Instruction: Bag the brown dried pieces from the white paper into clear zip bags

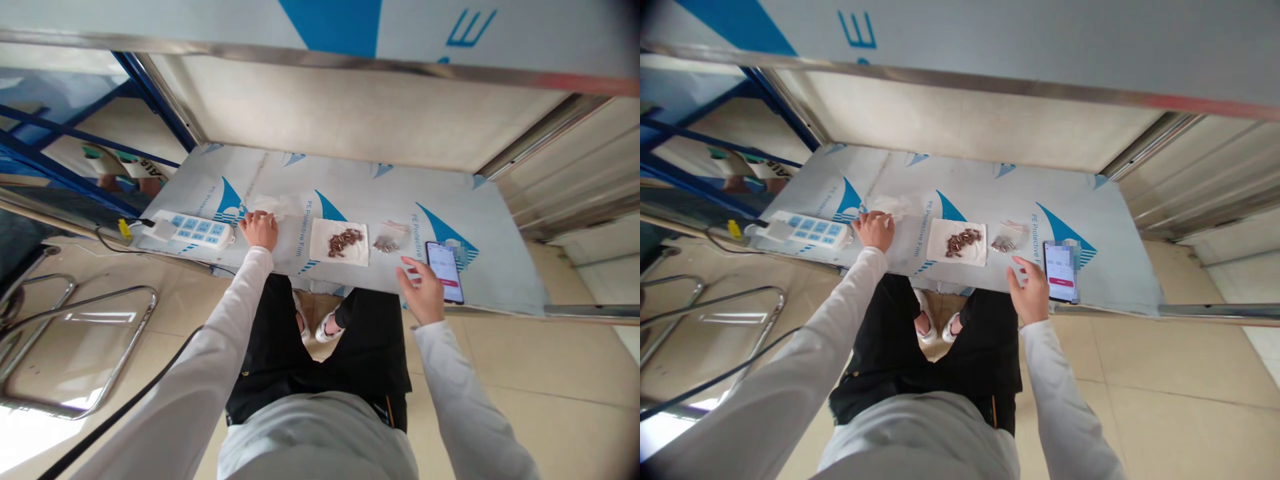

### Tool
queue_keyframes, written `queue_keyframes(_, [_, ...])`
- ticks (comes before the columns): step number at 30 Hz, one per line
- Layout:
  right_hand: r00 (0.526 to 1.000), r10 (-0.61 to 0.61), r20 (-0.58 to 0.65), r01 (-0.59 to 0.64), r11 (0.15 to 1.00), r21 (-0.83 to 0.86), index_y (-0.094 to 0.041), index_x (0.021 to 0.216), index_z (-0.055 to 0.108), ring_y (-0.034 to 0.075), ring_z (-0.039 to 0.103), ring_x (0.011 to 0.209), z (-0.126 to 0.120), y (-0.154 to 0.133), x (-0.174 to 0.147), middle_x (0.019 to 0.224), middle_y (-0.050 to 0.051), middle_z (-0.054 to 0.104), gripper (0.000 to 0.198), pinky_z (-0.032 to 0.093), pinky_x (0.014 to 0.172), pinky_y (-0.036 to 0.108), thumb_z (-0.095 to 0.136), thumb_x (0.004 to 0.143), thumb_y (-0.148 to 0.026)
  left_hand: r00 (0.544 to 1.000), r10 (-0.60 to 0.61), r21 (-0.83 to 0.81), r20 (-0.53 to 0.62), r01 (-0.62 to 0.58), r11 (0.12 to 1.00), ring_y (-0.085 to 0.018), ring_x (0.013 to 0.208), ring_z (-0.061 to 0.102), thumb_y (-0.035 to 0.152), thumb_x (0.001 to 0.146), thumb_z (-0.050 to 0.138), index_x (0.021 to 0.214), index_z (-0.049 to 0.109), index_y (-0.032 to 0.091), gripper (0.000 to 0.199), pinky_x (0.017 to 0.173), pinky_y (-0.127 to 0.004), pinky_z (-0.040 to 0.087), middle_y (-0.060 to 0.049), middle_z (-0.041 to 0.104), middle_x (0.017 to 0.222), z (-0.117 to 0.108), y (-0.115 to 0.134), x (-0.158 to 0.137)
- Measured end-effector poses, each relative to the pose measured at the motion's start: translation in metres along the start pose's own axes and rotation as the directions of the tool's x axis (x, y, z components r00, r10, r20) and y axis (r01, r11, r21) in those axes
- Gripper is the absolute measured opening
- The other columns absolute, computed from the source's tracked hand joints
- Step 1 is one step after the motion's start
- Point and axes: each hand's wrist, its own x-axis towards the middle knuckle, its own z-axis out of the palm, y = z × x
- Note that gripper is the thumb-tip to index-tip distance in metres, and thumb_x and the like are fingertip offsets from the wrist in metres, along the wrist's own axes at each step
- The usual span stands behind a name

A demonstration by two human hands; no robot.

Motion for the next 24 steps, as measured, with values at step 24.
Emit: queue_keyframes(24, [0.831, -0.081, 0.55, -0.04, 0.978, 0.205, -0.019, 0.055, 0.063, 0.013, 0.057, 0.05, 0.021, -0.134, -0.021, 0.051, -0.001, 0.062, 0.029, 0.041, 0.053, 0.023, 0.054, 0.082, -0.024, 0.77, 0.627, -0.483, 0.12, -0.506, 0.715, -0.032, 0.131, 0.041, 0.037, 0.068, 0.072, 0.138, 0.039, 0.016, 0.08, 0.109, -0.048, 0.031, -0.017, 0.045, 0.141, -0.089, 0.067, -0.138])
